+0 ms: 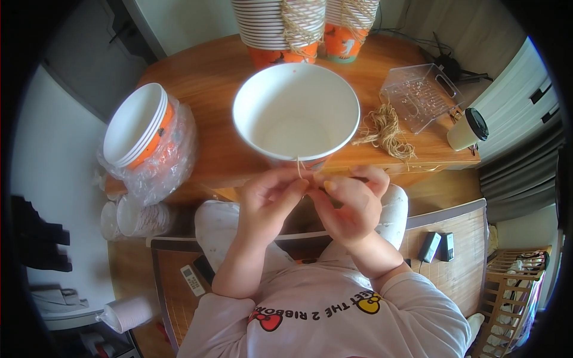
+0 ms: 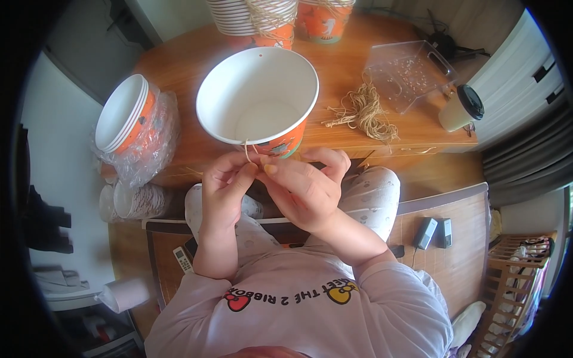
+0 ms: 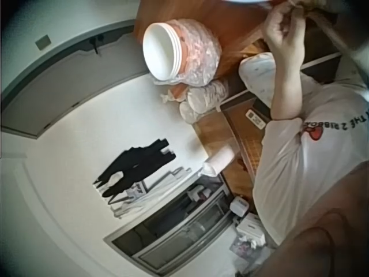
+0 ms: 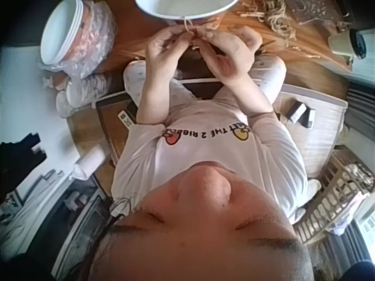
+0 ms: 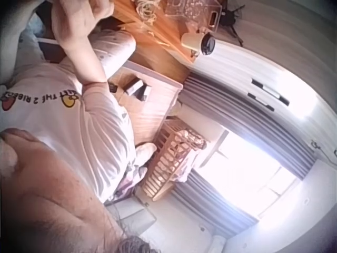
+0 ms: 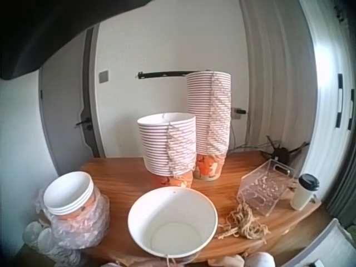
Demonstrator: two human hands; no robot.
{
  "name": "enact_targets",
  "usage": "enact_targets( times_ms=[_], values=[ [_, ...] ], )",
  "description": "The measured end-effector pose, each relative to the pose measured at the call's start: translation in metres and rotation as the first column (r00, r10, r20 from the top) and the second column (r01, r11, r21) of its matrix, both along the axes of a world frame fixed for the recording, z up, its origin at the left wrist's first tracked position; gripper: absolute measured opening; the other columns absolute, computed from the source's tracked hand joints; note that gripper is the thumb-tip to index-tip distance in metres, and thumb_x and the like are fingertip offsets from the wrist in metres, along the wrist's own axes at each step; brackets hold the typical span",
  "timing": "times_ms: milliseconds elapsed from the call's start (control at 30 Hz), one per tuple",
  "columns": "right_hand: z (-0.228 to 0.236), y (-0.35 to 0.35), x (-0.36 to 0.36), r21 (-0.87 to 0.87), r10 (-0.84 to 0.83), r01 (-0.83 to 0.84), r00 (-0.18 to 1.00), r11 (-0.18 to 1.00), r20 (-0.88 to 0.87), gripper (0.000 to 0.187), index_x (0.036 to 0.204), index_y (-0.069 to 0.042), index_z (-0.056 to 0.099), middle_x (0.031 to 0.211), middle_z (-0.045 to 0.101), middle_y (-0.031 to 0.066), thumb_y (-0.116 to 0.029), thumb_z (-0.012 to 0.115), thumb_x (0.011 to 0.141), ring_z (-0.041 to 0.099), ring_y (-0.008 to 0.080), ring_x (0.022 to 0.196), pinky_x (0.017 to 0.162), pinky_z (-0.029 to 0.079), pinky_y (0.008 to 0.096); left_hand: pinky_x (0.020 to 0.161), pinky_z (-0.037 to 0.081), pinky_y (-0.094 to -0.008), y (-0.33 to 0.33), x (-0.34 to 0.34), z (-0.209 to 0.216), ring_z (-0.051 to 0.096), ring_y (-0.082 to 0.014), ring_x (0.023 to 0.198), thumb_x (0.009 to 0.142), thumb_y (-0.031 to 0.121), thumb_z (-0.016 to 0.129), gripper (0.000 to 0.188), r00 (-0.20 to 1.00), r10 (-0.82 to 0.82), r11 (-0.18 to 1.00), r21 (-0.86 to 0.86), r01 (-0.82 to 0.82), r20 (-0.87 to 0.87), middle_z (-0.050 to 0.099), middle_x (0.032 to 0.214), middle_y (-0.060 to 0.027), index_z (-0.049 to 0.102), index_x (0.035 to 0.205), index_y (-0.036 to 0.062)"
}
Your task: The person is tying thin brown strings onto the rims of orange-and-white paper cups for packaging or decoration.
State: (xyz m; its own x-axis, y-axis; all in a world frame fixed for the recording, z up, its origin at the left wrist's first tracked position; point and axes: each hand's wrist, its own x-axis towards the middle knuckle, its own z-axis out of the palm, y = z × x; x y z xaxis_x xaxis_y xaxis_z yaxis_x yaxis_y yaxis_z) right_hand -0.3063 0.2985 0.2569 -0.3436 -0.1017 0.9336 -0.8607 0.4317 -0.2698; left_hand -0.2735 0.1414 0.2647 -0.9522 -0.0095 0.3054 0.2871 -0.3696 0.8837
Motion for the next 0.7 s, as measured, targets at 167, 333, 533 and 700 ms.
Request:
enact_targets(
  times_ms=[167,333,533,700],
  values=[
    [-0.006,-0.002,0.000,-0.076,0.036,-0.033,0.999,0.997,0.036,0.044,0.101,-0.015,0.069,0.096,0.070,-0.0053,-0.008,0.087,0.061,0.058,0.0171,0.090,0.080,0.032,0.0310,0.086,0.052,-0.0257,-0.004,-0.003,-0.004,0.063,-0.0141,0.100,0.095,0.002,0.061,0.018,0.995,-0.096,0.993,0.067,0.096,0.000,0.067,0.111,-0.0103,0.067,0.111,-0.0058],
    [-0.001,-0.007,-0.001,-0.207,0.168,-0.142,0.979,0.968,0.112,0.044,0.102,-0.013,0.068,0.094,0.068,-0.0036,-0.007,0.088,0.062,0.058,0.0166,0.089,0.079,0.033,0.0314,0.083,0.054,-0.0257,-0.004,-0.002,-0.007,0.066,-0.0146,0.095,0.095,0.002,0.060,0.017,0.994,-0.104,0.986,0.134,0.099,0.035,0.068,0.108,-0.0107,0.066,0.109,-0.0056],
    [0.013,-0.014,-0.010,-0.203,0.186,-0.165,0.978,0.965,0.090,0.042,0.101,-0.013,0.069,0.093,0.068,-0.0043,-0.007,0.087,0.063,0.056,0.0150,0.087,0.079,0.033,0.0309,0.078,0.057,-0.0259,-0.002,0.001,0.001,0.068,-0.0148,0.086,0.092,-0.004,0.063,0.015,0.990,0.099,0.995,0.032,-0.096,-0.098,0.070,0.103,-0.0109,0.065,0.107,-0.0057],
    [0.035,-0.018,-0.015,0.024,0.055,-0.056,0.998,0.998,0.017,0.038,0.099,-0.017,0.071,0.092,0.068,-0.0106,-0.013,0.087,0.064,0.056,0.0133,0.087,0.078,0.032,0.0309,0.072,0.056,-0.0248,-0.007,0.001,0.003,0.068,-0.0132,0.086,0.088,-0.006,0.066,0.015,0.931,0.323,0.933,-0.107,-0.343,-0.171,0.071,0.097,-0.0098,0.066,0.104,-0.0049]
  ],
)
